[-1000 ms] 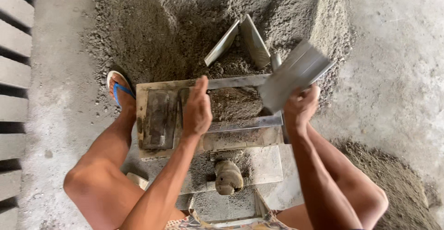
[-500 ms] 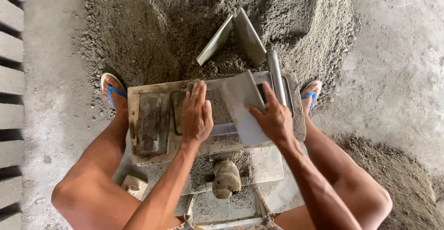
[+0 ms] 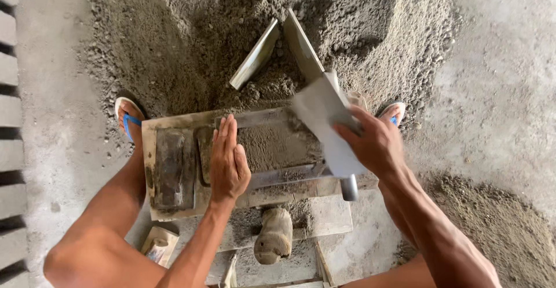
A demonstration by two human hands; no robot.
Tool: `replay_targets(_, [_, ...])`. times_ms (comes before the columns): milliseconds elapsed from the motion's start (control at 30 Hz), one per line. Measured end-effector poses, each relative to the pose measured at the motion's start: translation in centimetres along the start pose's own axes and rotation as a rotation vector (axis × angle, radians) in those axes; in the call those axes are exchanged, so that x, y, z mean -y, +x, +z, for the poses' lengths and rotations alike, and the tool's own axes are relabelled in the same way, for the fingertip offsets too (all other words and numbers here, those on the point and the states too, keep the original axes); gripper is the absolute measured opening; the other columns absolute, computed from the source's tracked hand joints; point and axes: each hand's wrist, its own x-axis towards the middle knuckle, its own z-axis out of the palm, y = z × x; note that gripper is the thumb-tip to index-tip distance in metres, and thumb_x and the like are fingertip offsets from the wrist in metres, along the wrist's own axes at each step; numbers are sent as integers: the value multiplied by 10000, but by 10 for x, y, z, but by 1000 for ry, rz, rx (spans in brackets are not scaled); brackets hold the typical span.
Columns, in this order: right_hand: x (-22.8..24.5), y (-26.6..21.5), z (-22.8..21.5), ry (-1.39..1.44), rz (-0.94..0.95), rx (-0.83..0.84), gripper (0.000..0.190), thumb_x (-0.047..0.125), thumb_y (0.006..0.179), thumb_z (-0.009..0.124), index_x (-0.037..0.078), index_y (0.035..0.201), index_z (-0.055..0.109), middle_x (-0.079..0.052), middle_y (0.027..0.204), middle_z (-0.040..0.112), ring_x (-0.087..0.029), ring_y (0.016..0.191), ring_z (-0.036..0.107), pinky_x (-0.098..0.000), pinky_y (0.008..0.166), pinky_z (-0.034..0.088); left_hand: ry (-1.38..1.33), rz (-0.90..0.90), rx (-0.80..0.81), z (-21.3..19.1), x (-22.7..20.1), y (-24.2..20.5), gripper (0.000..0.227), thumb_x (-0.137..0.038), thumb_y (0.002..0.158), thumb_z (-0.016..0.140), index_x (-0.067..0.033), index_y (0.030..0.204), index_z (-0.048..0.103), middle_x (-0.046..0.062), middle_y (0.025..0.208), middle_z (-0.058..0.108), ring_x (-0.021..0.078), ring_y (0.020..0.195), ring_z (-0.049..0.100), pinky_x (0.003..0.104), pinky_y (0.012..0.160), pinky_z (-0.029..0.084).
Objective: The person fills a metal mold with a sand-cement mixture, compacts it with a hammer and a metal plate, and then releases the formed brick from the mold to place it on the ground.
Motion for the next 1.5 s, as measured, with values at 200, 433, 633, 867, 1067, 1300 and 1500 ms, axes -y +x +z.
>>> replay_targets(200, [32, 11, 25, 96, -199, -112, 292, 435, 737, 716, 276, 974, 656, -110, 609, 645, -318, 657, 659, -461, 657, 514, -50, 39, -40, 1, 0, -2, 486, -220, 977, 193, -41, 1418, 289, 159, 1459, 304, 341, 1348, 281, 485, 1117, 204])
replay_targets(433, [-15, -43, 36, 63, -240, -238, 353, 317, 792, 719, 104, 1058, 626, -132, 509, 563, -297, 553, 622, -414, 534, 484, -134, 41, -100, 0, 4, -5, 466, -201, 985, 179, -33, 1401, 303, 174, 1436, 326, 352, 1331, 306, 505, 1109, 232])
replay_targets(633, [97, -71, 84, 213, 89, -215, 478, 451, 839, 612, 64, 1093, 492, -230, 955, 616, -476, 805, 613, -576, 684, 494, -340, -24, -176, -29, 5, -12, 472, -228, 1003, 113, -98, 1441, 230, 131, 1473, 263, 331, 1358, 251, 517, 1130, 208])
replay_targets(867, [99, -60, 64, 275, -37, -380, 337, 336, 845, 687, 63, 1010, 578, -186, 638, 626, -362, 618, 657, -455, 530, 520, -271, -151, -289, -93, 42, -22, 561, -347, 973, 73, -116, 1450, 258, 99, 1484, 274, 271, 1366, 266, 443, 1141, 174])
replay_targets(1067, [108, -61, 110, 117, 44, -13, 464, 578, 711, 681, 157, 893, 609, -165, 663, 652, -378, 705, 671, -500, 629, 522, -238, -39, -197, -28, 23, -2, 522, -293, 983, 144, -63, 1425, 298, 157, 1454, 324, 326, 1341, 307, 463, 1115, 220])
replay_targets(1300, [-22, -27, 62, 75, 141, -88, 474, 549, 721, 721, 127, 913, 623, -143, 668, 650, -347, 708, 665, -461, 643, 518, 10, 98, -110, 13, 20, 0, 469, -178, 960, 293, -29, 1404, 327, 180, 1436, 351, 343, 1327, 330, 479, 1095, 231])
replay_targets(1500, [-40, -11, 32, 199, 57, -156, 436, 456, 703, 764, 92, 898, 625, -128, 503, 572, -330, 601, 636, -393, 585, 493, -14, 71, -54, 3, 8, 2, 468, -169, 967, 247, -28, 1407, 318, 175, 1449, 328, 348, 1338, 294, 476, 1098, 198])
